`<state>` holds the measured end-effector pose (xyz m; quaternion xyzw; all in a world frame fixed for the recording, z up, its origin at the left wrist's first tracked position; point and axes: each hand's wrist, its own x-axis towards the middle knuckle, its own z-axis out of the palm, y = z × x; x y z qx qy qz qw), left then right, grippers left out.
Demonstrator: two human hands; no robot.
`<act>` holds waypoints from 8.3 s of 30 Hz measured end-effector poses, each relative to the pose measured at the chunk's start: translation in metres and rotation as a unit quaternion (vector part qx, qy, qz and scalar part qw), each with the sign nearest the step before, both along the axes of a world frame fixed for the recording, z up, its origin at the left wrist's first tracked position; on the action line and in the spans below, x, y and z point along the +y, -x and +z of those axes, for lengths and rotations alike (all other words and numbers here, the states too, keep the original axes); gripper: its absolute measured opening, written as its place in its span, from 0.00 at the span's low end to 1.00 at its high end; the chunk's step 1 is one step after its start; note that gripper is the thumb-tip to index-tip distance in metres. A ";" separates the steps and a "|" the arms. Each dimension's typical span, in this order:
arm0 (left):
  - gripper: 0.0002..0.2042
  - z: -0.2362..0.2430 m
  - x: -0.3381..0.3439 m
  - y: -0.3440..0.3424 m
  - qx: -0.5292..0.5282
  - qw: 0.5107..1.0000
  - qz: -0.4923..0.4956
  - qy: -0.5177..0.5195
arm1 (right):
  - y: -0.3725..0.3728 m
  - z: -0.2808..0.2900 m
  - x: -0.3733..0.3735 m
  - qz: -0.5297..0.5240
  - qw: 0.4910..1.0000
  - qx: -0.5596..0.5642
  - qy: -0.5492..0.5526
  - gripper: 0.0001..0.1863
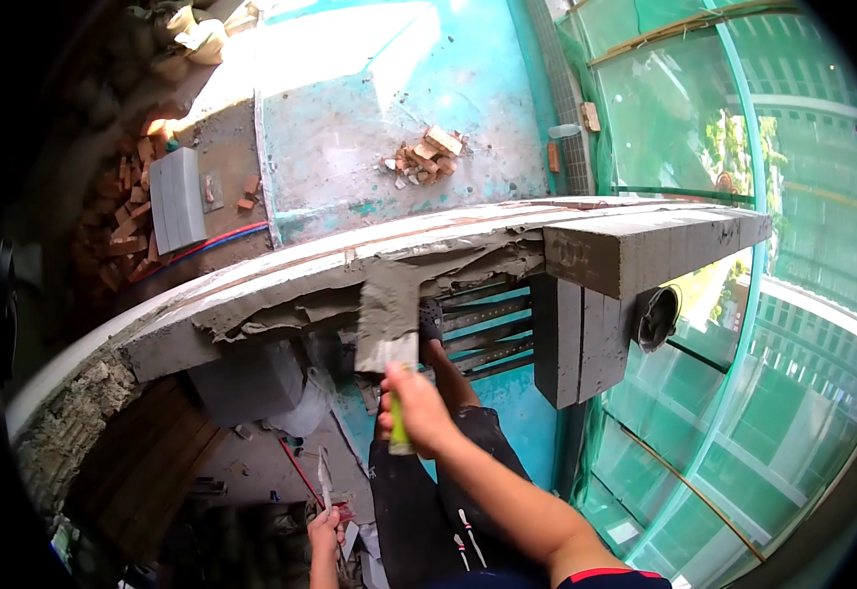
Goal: The person applies mortar to a concrete beam using a trowel, then lifts and places a lightweight concrete block onto the beam. Later, the person walks through a construction site, handles a power tool, and organizes electrical cables and tools in a storage bag.
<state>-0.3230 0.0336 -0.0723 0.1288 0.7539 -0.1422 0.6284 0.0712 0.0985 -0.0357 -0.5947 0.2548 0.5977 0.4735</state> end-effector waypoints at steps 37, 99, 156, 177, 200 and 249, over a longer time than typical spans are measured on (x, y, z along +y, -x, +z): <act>0.07 0.003 0.023 -0.023 -0.004 0.999 -0.031 -0.018 | -0.152 -0.023 -0.149 0.452 0.698 -0.496 0.251 0.21; 0.13 -0.004 -0.022 -0.008 0.017 1.000 0.017 -0.020 | 0.075 -0.168 0.001 0.568 0.684 -0.444 -0.113 0.15; 0.09 0.003 -0.061 -0.006 0.016 0.982 0.188 0.018 | 0.079 0.005 0.016 0.054 0.998 0.014 0.009 0.18; 0.10 0.007 -0.071 0.007 0.003 0.975 0.220 -0.030 | 0.259 -0.031 0.172 0.418 0.893 -0.070 -0.152 0.29; 0.08 -0.003 -0.066 0.007 -0.005 0.969 0.247 -0.016 | 0.030 0.002 0.138 0.603 0.654 -0.448 0.084 0.25; 0.10 0.021 -0.003 -0.269 0.117 0.890 -0.441 -0.017 | -0.465 -0.092 -0.679 0.249 0.724 -0.141 0.628 0.22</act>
